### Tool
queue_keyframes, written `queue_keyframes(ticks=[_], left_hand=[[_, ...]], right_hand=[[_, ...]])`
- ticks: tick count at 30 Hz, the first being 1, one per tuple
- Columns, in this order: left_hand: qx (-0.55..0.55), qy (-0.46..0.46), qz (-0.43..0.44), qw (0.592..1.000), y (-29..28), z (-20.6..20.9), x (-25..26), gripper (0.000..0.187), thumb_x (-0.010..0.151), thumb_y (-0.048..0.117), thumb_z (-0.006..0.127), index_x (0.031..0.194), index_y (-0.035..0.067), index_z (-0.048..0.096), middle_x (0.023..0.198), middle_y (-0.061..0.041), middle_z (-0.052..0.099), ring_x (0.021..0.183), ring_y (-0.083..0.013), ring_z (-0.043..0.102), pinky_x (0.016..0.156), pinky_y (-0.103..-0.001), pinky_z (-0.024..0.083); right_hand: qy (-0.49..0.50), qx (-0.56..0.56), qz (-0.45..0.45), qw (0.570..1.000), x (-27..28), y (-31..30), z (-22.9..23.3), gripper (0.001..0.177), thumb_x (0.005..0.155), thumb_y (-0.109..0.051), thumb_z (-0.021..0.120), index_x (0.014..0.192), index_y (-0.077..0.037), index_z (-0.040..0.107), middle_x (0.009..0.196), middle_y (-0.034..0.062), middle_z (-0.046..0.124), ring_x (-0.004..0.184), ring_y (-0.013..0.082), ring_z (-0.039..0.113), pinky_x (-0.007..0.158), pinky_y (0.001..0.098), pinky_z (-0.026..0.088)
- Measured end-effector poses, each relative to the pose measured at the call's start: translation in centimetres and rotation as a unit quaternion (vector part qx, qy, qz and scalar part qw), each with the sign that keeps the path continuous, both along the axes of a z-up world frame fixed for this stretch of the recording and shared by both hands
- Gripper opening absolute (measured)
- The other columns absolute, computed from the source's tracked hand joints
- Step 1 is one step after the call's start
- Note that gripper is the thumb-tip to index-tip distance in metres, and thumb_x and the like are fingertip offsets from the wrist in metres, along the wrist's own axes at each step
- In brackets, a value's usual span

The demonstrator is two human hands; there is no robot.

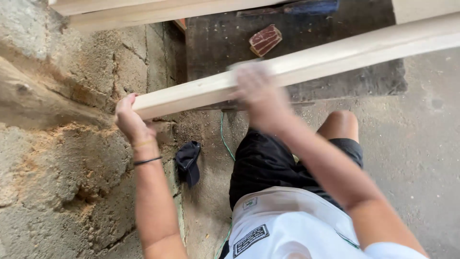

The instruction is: Sand a wooden plank and use a chisel to refine a joint slot

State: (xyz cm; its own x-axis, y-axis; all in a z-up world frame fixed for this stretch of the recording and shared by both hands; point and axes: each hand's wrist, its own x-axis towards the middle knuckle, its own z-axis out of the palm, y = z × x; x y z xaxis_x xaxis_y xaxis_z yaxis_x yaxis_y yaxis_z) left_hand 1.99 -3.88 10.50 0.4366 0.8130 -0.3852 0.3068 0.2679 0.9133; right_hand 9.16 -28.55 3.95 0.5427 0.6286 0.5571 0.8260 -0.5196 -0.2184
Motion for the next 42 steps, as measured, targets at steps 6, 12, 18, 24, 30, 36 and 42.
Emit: queue_keyframes(ticks=[6, 12, 18, 24, 30, 36, 42], left_hand=[[-0.017, -0.033, 0.089, 0.995, 2.8, -2.5, 1.9, 0.014, 0.055, 0.018, 0.058, 0.064, 0.008, 0.055, 0.062, -0.002, 0.051, 0.055, -0.0138, 0.053, 0.039, -0.024, 0.037], [-0.031, -0.011, -0.015, 0.999, 5.3, -3.6, 3.1, 0.016, 0.057, 0.017, 0.054, 0.068, 0.007, 0.060, 0.062, -0.007, 0.054, 0.051, -0.0199, 0.055, 0.031, -0.028, 0.040], [-0.060, -0.006, -0.087, 0.994, 7.9, -6.0, 4.3, 0.019, 0.067, 0.017, 0.044, 0.076, 0.002, 0.051, 0.074, -0.016, 0.052, 0.060, -0.0297, 0.056, 0.038, -0.037, 0.052], [-0.059, -0.017, -0.131, 0.989, 10.5, -8.8, 4.0, 0.032, 0.068, 0.020, 0.054, 0.090, 0.003, 0.039, 0.072, -0.012, 0.052, 0.056, -0.0341, 0.060, 0.043, -0.050, 0.051], [-0.051, -0.065, -0.078, 0.994, 6.4, -3.6, 2.0, 0.025, 0.070, 0.031, 0.055, 0.071, 0.005, 0.054, 0.056, -0.018, 0.054, 0.041, -0.0283, 0.057, 0.032, -0.032, 0.050], [-0.114, -0.193, -0.056, 0.973, 5.4, -3.2, 1.5, 0.022, 0.073, 0.035, 0.058, 0.073, 0.012, 0.060, 0.065, -0.009, 0.061, 0.055, -0.0175, 0.062, 0.045, -0.024, 0.050], [-0.084, -0.217, -0.061, 0.971, 5.2, -2.7, 1.0, 0.025, 0.076, 0.036, 0.057, 0.067, 0.012, 0.058, 0.069, -0.007, 0.061, 0.061, -0.0173, 0.062, 0.053, -0.023, 0.054]], right_hand=[[0.141, -0.115, 0.064, 0.981, -0.3, -0.8, 4.1, 0.059, 0.075, 0.010, 0.039, 0.130, -0.003, 0.024, 0.136, 0.0118, 0.024, 0.127, 0.0225, 0.015, 0.106, 0.0350, 0.004], [0.018, 0.017, -0.134, 0.991, 4.8, -17.7, 3.6, 0.036, 0.087, 0.015, 0.051, 0.120, 0.001, 0.050, 0.125, 0.0232, 0.048, 0.119, 0.0403, 0.041, 0.099, 0.0562, 0.011], [-0.046, -0.033, -0.140, 0.988, 4.3, -8.8, 3.1, 0.032, 0.077, 0.006, 0.043, 0.108, 0.002, 0.052, 0.104, 0.0194, 0.054, 0.098, 0.0331, 0.049, 0.094, 0.0429, 0.031], [-0.086, -0.003, -0.008, 0.996, 1.1, 3.3, 2.0, 0.038, 0.085, -0.026, 0.048, 0.116, -0.003, 0.048, 0.115, 0.0149, 0.050, 0.113, 0.0274, 0.042, 0.099, 0.0392, 0.026], [-0.141, -0.025, -0.050, 0.988, 6.6, -10.9, 1.4, 0.037, 0.077, -0.006, 0.052, 0.114, -0.001, 0.054, 0.109, 0.0179, 0.054, 0.105, 0.0325, 0.050, 0.096, 0.0391, 0.032], [-0.140, -0.001, -0.172, 0.975, 7.4, -14.0, -0.7, 0.031, 0.092, -0.016, 0.049, 0.116, 0.002, 0.057, 0.112, 0.0178, 0.056, 0.109, 0.0339, 0.049, 0.098, 0.0431, 0.026], [-0.030, -0.007, -0.079, 0.996, 4.3, 0.2, -3.7, 0.046, 0.070, -0.012, 0.060, 0.115, -0.012, 0.048, 0.104, 0.0098, 0.052, 0.101, 0.0305, 0.046, 0.085, 0.0407, 0.036]])
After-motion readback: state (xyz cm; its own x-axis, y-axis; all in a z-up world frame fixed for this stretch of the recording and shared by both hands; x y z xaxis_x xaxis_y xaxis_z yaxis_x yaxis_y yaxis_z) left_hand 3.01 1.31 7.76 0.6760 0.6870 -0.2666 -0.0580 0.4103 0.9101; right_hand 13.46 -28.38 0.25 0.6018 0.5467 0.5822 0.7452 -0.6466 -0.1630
